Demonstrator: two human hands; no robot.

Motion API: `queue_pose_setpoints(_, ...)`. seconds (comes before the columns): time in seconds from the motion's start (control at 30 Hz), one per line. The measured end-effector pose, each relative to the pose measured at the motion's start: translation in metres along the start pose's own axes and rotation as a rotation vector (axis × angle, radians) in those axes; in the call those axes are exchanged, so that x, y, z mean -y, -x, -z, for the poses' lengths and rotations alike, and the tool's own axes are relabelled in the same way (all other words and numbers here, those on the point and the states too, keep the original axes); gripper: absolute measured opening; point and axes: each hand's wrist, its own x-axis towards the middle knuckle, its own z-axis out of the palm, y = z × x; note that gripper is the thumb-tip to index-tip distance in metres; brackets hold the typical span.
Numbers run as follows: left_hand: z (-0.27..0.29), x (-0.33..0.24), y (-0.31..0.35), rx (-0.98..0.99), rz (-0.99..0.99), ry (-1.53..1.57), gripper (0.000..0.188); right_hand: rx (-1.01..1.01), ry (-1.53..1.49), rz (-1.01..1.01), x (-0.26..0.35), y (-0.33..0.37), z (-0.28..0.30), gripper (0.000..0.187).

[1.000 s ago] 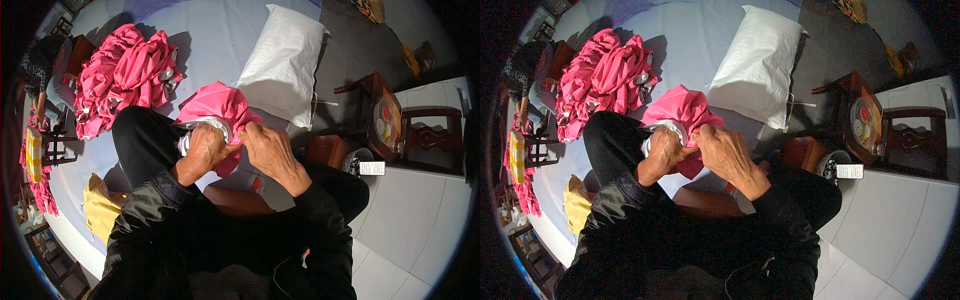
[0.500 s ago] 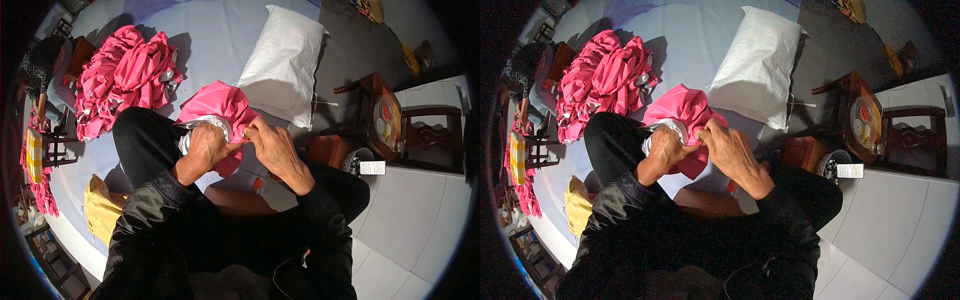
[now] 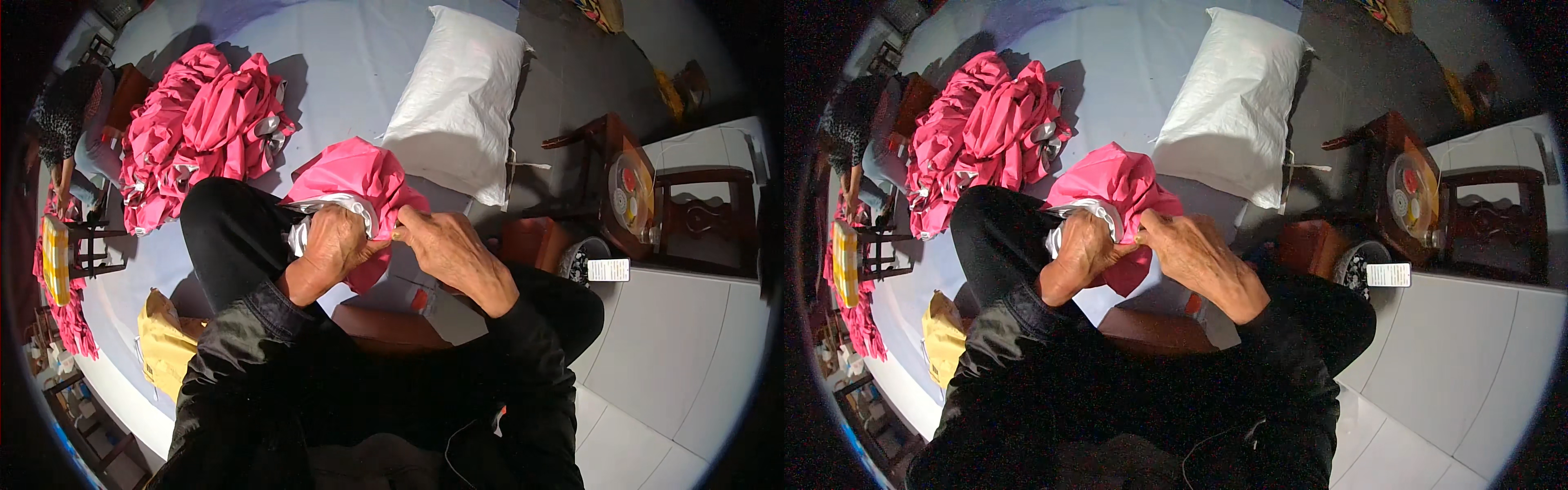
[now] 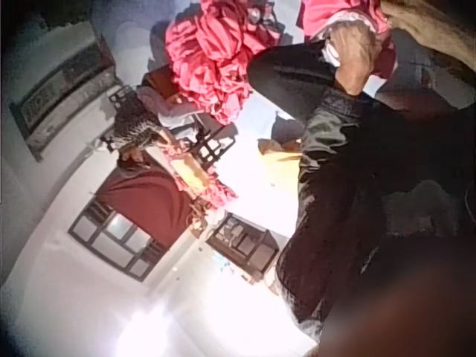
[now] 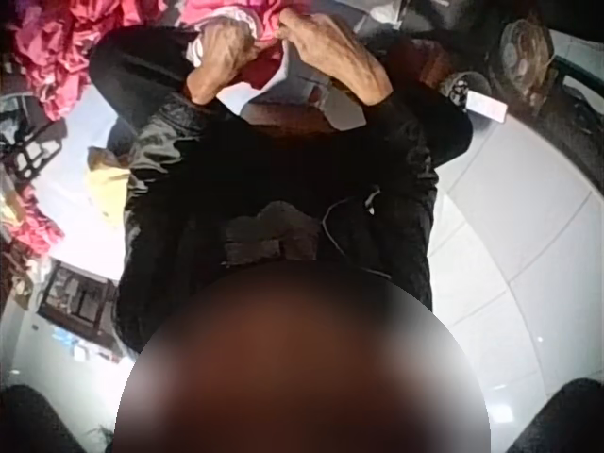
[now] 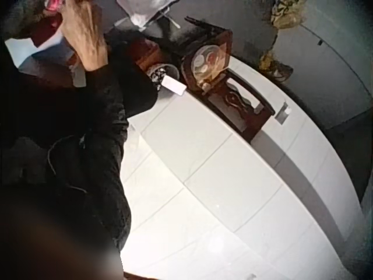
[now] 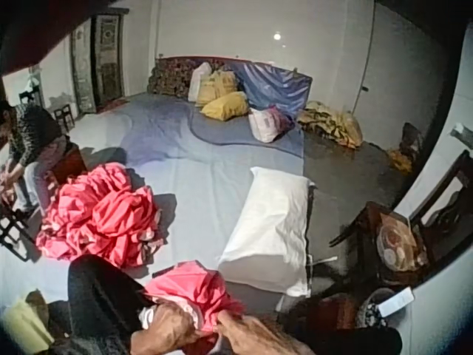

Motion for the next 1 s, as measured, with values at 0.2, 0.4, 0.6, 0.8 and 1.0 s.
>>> queue_pose_setpoints(0.2, 0.0, -0.002, 0.002, 0.088, 0.025, -0.027, 0.051, 0.01, -0.072, -0.035, -0.016, -0.002, -0.014, 0.021)
queue_pose_setpoints(0.4, 0.004, -0.001, 0.0, 0.085, 0.081, 0.006, 0.05, -0.07, -0.046, -0.017, -0.012, 0.0, -0.006, 0.023)
queue_pose_setpoints(0.6, -0.006, 0.003, 0.001, 0.034, 0.04, -0.02, 0.066, -0.086, 0.062, 0.083, -0.006, -0.001, -0.002, 0.024)
queue_pose_setpoints(0.8, -0.004, 0.001, 0.0, 0.059, 0.019, 0.006, 0.069, -0.061, 0.022, 0.034, -0.01, -0.001, -0.008, 0.024)
queue_pose_setpoints(1.0, 0.001, 0.001, 0.0, 0.054, 0.046, 0.041, 0.055, -0.113, 0.033, 0.057, -0.008, -0.001, -0.003, 0.023)
